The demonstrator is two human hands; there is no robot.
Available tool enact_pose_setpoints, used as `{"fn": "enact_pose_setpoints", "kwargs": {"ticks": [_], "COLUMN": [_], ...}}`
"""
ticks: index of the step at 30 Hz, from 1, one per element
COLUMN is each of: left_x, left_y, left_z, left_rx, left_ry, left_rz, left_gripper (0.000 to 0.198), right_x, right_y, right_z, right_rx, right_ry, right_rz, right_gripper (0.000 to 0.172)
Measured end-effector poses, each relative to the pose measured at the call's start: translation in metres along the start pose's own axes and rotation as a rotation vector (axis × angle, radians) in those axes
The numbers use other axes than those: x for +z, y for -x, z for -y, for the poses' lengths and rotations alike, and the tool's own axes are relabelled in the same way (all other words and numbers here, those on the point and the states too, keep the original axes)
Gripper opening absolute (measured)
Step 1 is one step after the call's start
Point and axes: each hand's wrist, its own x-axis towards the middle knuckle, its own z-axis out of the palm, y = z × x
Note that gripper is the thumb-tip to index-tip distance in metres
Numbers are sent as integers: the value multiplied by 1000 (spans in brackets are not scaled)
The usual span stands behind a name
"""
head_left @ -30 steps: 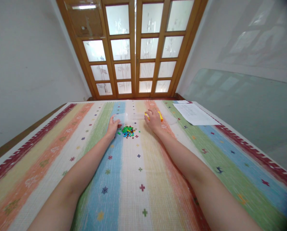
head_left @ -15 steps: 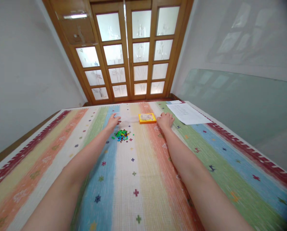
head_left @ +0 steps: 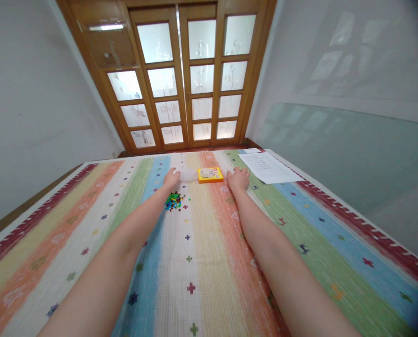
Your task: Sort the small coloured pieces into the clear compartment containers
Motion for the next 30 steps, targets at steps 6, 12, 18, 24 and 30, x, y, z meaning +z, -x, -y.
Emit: {"fn": "enact_pose_setpoints", "kwargs": {"ticks": [6,12,18,24,30], "left_x": [7,12,9,3,-19], "left_y": [-6,-3,-6,-7,-9], "left_z": [-6,-5,-3,25,71], "left_rx": [-144,-153,-255,-165,-170], "left_ry": [-26,-56,56,-29,-99], "left_rz": [66,60,28,-92,-193], "left_gripper": [64,70,76,66,62], "right_x": [10,23,27,31,38], "right_y": [-7,-15,-13,-3,17], "right_z": [-11,-20,-14,10,38], "right_rx": [-95,-98,-210,-274,-519], "right_ry": [-56,-177,-222,-144,-272], "right_rz": [-76,-36,-14,116,296], "right_gripper": [31,36,28,29,31]}}
